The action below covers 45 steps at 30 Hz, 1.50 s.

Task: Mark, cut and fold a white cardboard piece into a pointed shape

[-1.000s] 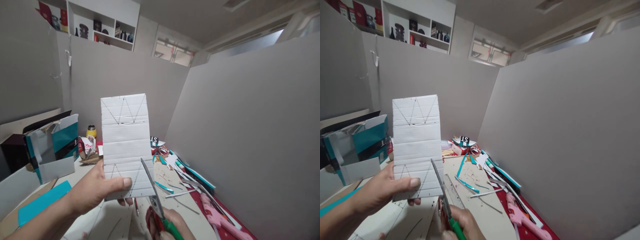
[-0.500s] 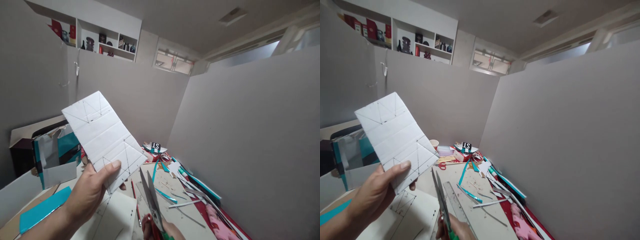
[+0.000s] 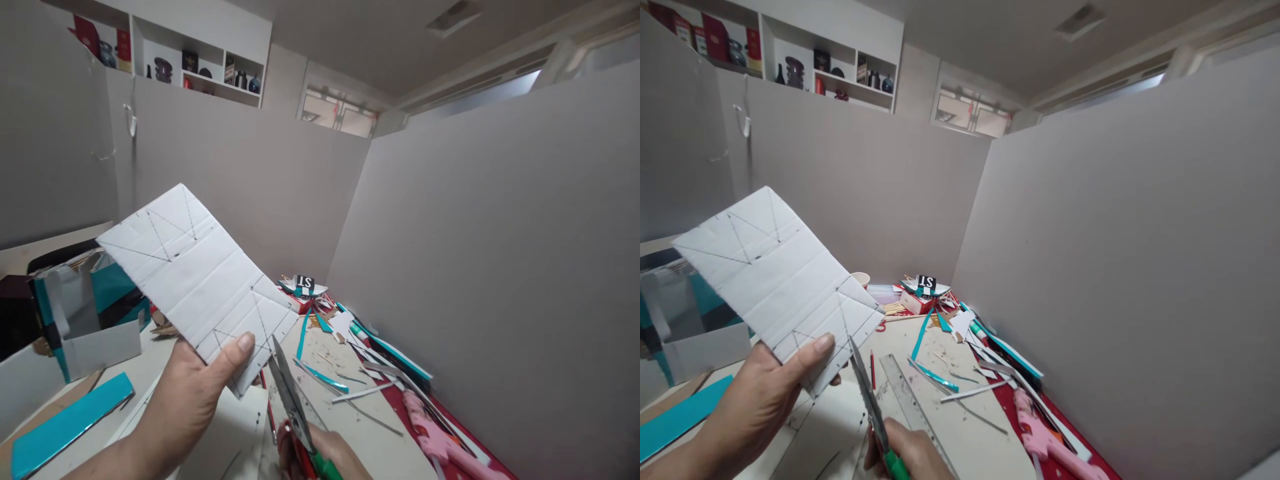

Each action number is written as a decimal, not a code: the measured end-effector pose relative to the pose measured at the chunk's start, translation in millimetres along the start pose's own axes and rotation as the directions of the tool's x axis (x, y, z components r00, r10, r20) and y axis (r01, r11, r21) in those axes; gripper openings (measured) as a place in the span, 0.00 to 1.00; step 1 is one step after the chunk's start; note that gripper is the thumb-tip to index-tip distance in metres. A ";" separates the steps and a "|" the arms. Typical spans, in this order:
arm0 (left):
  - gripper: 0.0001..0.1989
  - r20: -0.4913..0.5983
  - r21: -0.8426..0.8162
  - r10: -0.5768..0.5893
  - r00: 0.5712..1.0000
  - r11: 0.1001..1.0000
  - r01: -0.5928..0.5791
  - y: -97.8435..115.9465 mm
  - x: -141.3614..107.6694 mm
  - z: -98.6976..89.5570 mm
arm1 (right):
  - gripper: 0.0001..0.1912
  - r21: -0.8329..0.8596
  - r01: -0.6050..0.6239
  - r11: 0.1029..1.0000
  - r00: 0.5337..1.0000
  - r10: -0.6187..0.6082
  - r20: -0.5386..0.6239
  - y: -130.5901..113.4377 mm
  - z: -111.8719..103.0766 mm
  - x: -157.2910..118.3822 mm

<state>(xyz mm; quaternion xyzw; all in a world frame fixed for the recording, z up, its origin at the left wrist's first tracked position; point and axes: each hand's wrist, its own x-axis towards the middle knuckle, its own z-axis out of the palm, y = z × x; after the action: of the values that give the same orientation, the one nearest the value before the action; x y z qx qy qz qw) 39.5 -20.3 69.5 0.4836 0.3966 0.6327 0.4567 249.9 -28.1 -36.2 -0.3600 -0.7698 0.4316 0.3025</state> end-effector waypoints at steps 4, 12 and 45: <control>0.20 0.125 0.011 -0.029 0.992 1.000 0.028 -6.8 -2.1 -3.8 | 0.36 -0.004 0.050 0.999 0.999 -0.050 -0.015 -6.4 -1.4 -0.2; 0.23 0.141 0.054 -0.061 0.988 0.997 0.054 -11.9 -3.0 -4.3 | 0.33 -0.026 0.021 0.999 0.999 -0.021 -0.028 -9.5 -1.7 -1.8; 0.24 0.073 0.120 -0.068 0.995 0.991 0.059 -13.8 -9.5 -0.8 | 0.35 0.049 0.051 0.997 0.999 -0.052 0.014 -14.7 -2.8 -0.3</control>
<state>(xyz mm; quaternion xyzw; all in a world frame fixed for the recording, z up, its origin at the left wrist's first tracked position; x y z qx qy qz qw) 42.4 -25.8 53.9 0.5206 0.4305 0.5745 0.4621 248.0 -32.5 -22.1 -0.3293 -0.7703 0.4453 0.3162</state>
